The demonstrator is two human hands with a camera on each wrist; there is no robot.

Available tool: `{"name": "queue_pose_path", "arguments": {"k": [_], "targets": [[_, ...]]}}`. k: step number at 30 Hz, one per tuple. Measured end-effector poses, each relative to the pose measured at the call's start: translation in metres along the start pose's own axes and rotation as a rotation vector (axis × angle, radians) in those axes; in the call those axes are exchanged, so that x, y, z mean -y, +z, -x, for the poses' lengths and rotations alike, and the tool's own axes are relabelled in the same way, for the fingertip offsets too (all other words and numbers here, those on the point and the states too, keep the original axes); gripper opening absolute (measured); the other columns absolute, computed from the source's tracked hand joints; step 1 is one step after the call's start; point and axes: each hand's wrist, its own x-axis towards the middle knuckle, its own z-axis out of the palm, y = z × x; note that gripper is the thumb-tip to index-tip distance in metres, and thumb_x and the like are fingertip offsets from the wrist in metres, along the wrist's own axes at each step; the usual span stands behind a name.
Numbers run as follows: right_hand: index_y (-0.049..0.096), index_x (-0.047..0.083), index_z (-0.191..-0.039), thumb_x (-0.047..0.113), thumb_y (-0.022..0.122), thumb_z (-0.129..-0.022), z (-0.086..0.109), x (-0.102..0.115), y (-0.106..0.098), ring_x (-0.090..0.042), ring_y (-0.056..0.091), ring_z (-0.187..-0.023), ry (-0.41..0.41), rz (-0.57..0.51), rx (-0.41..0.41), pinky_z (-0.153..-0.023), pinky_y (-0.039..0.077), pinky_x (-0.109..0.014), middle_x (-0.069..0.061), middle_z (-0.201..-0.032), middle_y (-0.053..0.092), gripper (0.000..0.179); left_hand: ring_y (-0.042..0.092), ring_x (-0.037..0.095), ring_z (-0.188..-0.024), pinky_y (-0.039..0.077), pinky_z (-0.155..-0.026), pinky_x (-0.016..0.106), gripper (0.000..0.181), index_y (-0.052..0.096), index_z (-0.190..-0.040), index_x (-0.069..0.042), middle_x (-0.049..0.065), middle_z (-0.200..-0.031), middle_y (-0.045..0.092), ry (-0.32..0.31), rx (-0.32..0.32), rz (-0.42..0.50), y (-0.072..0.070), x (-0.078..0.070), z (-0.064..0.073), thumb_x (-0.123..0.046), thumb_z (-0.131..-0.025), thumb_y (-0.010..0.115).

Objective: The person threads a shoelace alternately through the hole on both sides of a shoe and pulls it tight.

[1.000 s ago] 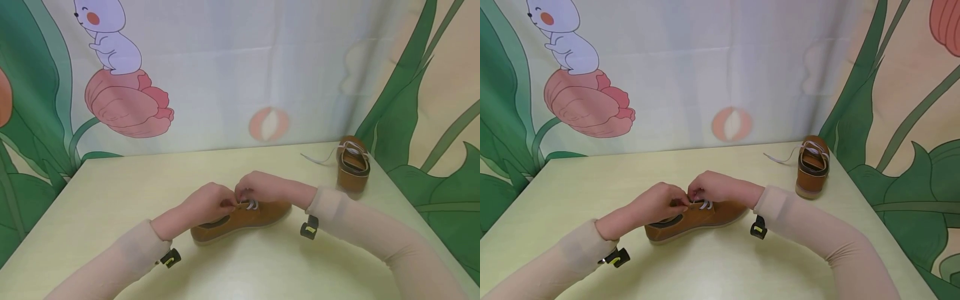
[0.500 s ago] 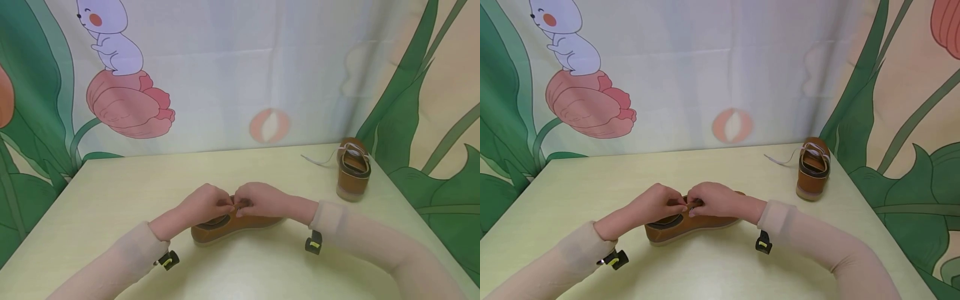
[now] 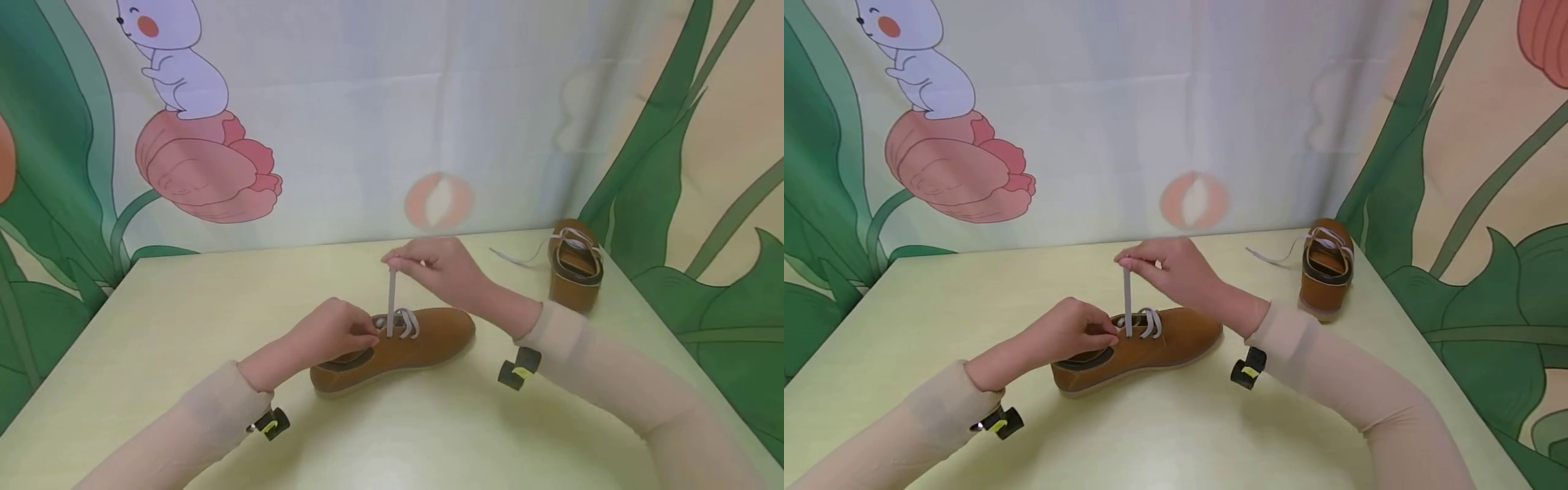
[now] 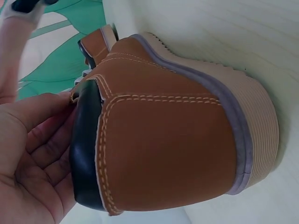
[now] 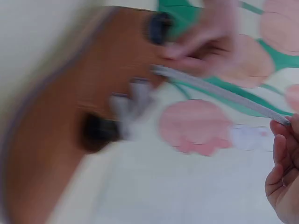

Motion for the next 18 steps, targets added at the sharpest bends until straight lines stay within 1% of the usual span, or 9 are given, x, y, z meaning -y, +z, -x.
{"name": "queue_pose_path", "arguments": {"k": [2, 5, 6, 7, 8, 10, 13, 16, 18], "targets": [[0.079, -0.003, -0.103, -0.002, 0.069, -0.093, -0.010, 0.011, -0.011, -0.007, 0.053, -0.068, -0.034, -0.032, -0.081, -0.064, 0.043, -0.020, -0.014, -0.090, 0.079, 0.014, 0.050, 0.003, -0.063, 0.042, -0.058, 0.017, 0.007, 0.079, -0.086, -0.006, -0.001, -0.071, 0.069, -0.007, 0.000, 0.000, 0.000, 0.000, 0.000, -0.009, -0.091, 0.075], [0.077, -0.007, -0.101, -0.008, 0.070, -0.090, -0.020, 0.029, -0.026, -0.004, 0.048, -0.065, -0.112, -0.056, -0.167, -0.062, 0.041, -0.019, -0.017, -0.085, 0.077, 0.014, 0.049, 0.003, -0.063, 0.042, -0.058, 0.017, 0.008, 0.079, -0.086, -0.006, -0.001, -0.070, 0.068, -0.009, -0.005, -0.014, 0.001, 0.000, 0.000, -0.010, -0.092, 0.074], [0.078, -0.007, -0.100, -0.008, 0.069, -0.090, -0.021, 0.035, -0.029, -0.004, 0.047, -0.063, -0.117, -0.058, -0.170, -0.062, 0.041, -0.019, -0.016, -0.083, 0.076, 0.013, 0.049, 0.003, -0.062, 0.042, -0.058, 0.017, 0.009, 0.079, -0.086, -0.006, -0.001, -0.070, 0.069, -0.004, -0.007, -0.018, 0.001, 0.000, 0.000, -0.010, -0.092, 0.074], [0.078, -0.007, -0.101, -0.007, 0.070, -0.090, -0.021, 0.041, -0.032, -0.005, 0.047, -0.063, -0.101, -0.073, -0.150, -0.062, 0.041, -0.019, -0.016, -0.083, 0.077, 0.014, 0.049, 0.002, -0.063, 0.042, -0.059, 0.017, 0.009, 0.080, -0.087, -0.007, -0.002, -0.071, 0.070, 0.003, -0.008, -0.026, 0.000, 0.000, 0.001, -0.011, -0.092, 0.074], [0.078, -0.005, -0.102, -0.006, 0.070, -0.090, -0.020, 0.046, -0.033, -0.006, 0.048, -0.062, -0.076, -0.085, -0.106, -0.061, 0.042, -0.020, -0.015, -0.085, 0.077, 0.014, 0.049, 0.002, -0.063, 0.043, -0.059, 0.017, 0.009, 0.080, -0.087, -0.007, -0.002, -0.071, 0.070, 0.002, -0.009, -0.027, -0.001, 0.000, 0.002, -0.011, -0.093, 0.074], [0.079, -0.001, -0.103, 0.000, 0.071, -0.092, -0.013, 0.055, -0.033, -0.006, 0.055, -0.065, 0.009, -0.116, 0.046, -0.063, 0.047, -0.020, -0.013, -0.091, 0.079, 0.014, 0.051, 0.002, -0.064, 0.044, -0.061, 0.017, 0.010, 0.080, -0.088, -0.008, -0.002, -0.073, 0.072, -0.010, -0.017, -0.023, -0.004, 0.001, 0.004, -0.013, -0.093, 0.073], [0.080, 0.006, -0.101, 0.011, 0.071, -0.094, 0.003, 0.060, -0.024, -0.005, 0.065, -0.073, 0.151, -0.145, 0.404, -0.070, 0.053, -0.020, -0.005, -0.094, 0.081, 0.012, 0.056, 0.004, -0.069, 0.048, -0.066, 0.020, 0.009, 0.081, -0.089, -0.009, -0.003, -0.077, 0.074, -0.039, -0.064, -0.029, -0.012, 0.005, 0.011, -0.013, -0.093, 0.073], [0.080, 0.010, -0.095, 0.018, 0.073, -0.094, 0.025, 0.053, -0.006, 0.002, 0.066, -0.076, 0.197, -0.122, 0.733, -0.072, 0.054, -0.017, -0.001, -0.088, 0.080, 0.010, 0.063, 0.007, -0.073, 0.052, -0.070, 0.025, 0.008, 0.080, -0.091, -0.009, -0.001, -0.080, 0.076, -0.090, -0.116, -0.057, -0.021, 0.012, 0.019, -0.011, -0.092, 0.073], [0.079, 0.009, -0.094, 0.019, 0.075, -0.093, 0.039, 0.046, 0.007, 0.007, 0.060, -0.071, 0.215, -0.109, 0.891, -0.069, 0.051, -0.014, 0.000, -0.084, 0.078, 0.010, 0.063, 0.009, -0.073, 0.052, -0.069, 0.027, 0.008, 0.080, -0.089, -0.009, -0.001, -0.080, 0.075, -0.121, -0.109, -0.071, -0.026, 0.018, 0.024, -0.011, -0.092, 0.073]]}}
